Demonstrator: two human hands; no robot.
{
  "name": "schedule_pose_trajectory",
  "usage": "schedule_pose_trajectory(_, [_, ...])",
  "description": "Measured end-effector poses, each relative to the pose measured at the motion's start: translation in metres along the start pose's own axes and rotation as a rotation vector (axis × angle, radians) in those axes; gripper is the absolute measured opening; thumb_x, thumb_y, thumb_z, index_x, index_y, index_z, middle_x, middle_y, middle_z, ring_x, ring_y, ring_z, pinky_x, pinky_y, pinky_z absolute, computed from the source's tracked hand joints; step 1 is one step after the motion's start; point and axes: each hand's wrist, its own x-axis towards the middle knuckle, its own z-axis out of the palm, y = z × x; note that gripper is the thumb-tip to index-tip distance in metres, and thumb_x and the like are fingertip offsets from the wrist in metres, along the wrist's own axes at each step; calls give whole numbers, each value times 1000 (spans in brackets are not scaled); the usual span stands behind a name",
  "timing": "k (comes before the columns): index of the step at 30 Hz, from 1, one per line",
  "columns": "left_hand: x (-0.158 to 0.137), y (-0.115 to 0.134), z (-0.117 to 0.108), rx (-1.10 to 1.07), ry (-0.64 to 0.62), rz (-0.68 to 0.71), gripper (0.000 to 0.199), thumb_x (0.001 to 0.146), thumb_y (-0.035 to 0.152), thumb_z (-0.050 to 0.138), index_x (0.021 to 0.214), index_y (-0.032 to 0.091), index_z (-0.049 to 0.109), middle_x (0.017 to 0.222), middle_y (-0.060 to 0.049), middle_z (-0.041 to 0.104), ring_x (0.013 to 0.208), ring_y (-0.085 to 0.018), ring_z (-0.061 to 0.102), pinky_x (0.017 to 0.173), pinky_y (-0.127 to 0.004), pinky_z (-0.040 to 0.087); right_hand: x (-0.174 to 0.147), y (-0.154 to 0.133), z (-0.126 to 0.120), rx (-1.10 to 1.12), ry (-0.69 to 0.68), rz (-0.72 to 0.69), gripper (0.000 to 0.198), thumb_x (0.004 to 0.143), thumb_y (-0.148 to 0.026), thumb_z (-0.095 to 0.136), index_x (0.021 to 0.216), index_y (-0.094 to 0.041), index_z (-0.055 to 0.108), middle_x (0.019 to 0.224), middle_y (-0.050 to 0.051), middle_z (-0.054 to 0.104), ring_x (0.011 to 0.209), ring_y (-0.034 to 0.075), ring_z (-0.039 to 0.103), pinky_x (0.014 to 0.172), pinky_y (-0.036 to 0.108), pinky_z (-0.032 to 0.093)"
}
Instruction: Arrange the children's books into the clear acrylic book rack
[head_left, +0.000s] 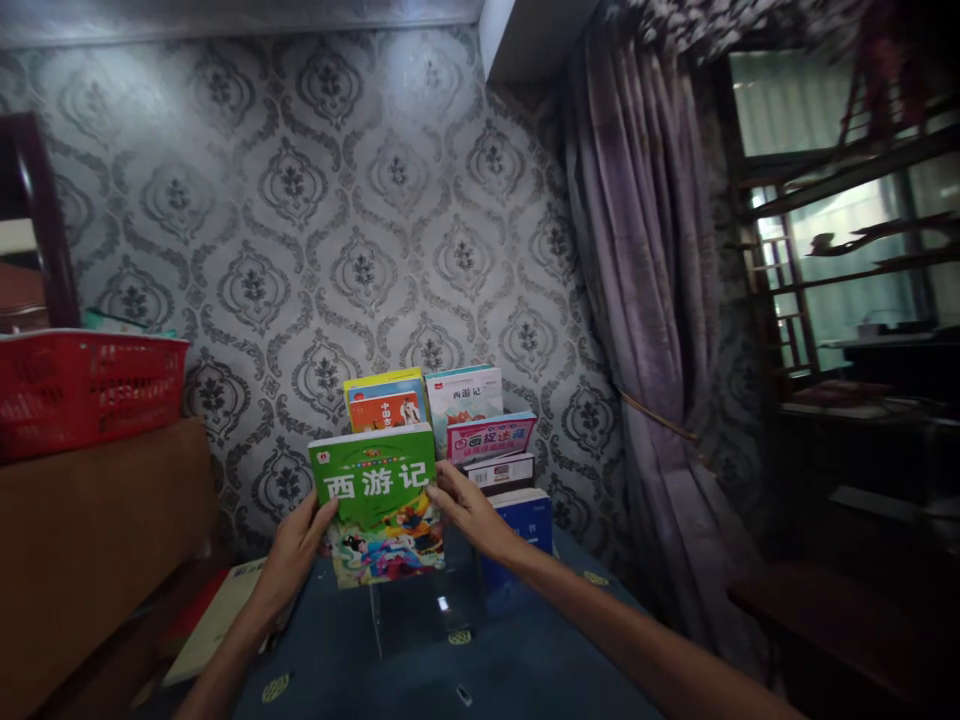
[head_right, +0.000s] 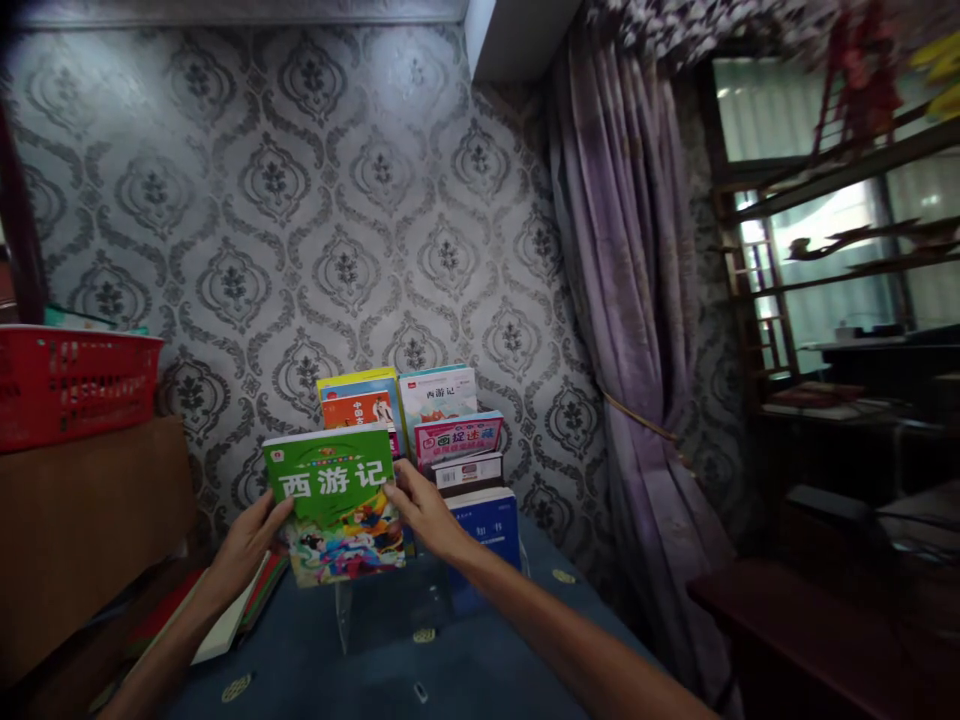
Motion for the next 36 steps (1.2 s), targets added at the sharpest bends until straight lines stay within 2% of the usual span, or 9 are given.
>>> schedule_pose_trajectory(4, [30, 30, -4, 22, 8, 117, 43, 72, 53, 71, 96, 18, 71, 84, -4, 68, 70, -20, 58, 45, -23, 50, 30, -18, -10, -1, 22, -71, 38, 84, -52, 66, 110, -26, 57, 97, 2, 63, 80, 19, 64, 50, 26, 57])
schedule_pose_trajectory(8, [71, 72, 0, 55, 51, 279, 38, 76, 52, 67, 95, 18, 70, 82, -4, 67, 65, -18, 57, 44, -23, 49, 69, -53, -34, -67, 37, -183, 37, 85, -48, 66, 112, -25, 56, 97, 2, 65, 83, 17, 65, 56, 26, 60])
schedule_pose_trajectory(11, [101, 97, 17, 37, 46, 398, 39, 82, 51, 61, 99, 17, 68, 89, -6, 69, 69, -18, 59, 45, -22, 48, 94, -79, -60, -140, 42, -261, 40, 85, -48, 65, 115, -25, 54, 101, 3, 67, 84, 17, 67, 59, 29, 62])
schedule_pose_trajectory(14, [127, 109, 41, 41, 35, 512, 37, 86, 52, 59, 95, 17, 67, 83, -6, 67, 66, -16, 59, 46, -20, 46, 108, -94, -91, -185, 90, -307, 43, 83, -49, 68, 115, -25, 54, 103, 3, 69, 87, 17, 68, 62, 31, 64])
schedule_pose_trajectory(19, [160, 117, 75, 97, 18, 618, 43, 90, 58, 53, 95, 17, 66, 70, -1, 61, 55, -12, 54, 51, -22, 47, 109, -103, -128, -212, 176, -254, 48, 78, -51, 73, 115, -26, 55, 103, 2, 72, 89, 19, 70, 63, 32, 65])
schedule_pose_trajectory(24, [177, 136, 79, 211, 37, 745, 49, 91, 62, 50, 91, 16, 66, 69, -1, 60, 68, -16, 61, 67, -28, 51, 109, -109, -137, -182, 186, -223, 46, 79, -49, 74, 114, -27, 55, 100, 2, 73, 85, 18, 71, 66, 34, 64])
schedule_pose_trajectory(29, [184, 149, 76, 219, 68, 789, 42, 93, 55, 52, 92, 16, 65, 75, -2, 62, 86, -21, 64, 78, -33, 51, 121, -109, -139, -181, 201, -282, 43, 81, -46, 72, 116, -28, 54, 100, 2, 73, 84, 18, 71, 74, 39, 64])
schedule_pose_trajectory(36, [190, 155, 79, 245, 82, 832, 49, 91, 63, 49, 91, 17, 65, 71, -1, 60, 76, -19, 63, 74, -32, 51, 128, -118, -146, -191, 171, -317, 42, 82, -47, 71, 116, -28, 54, 103, 2, 71, 85, 17, 71, 73, 39, 64])
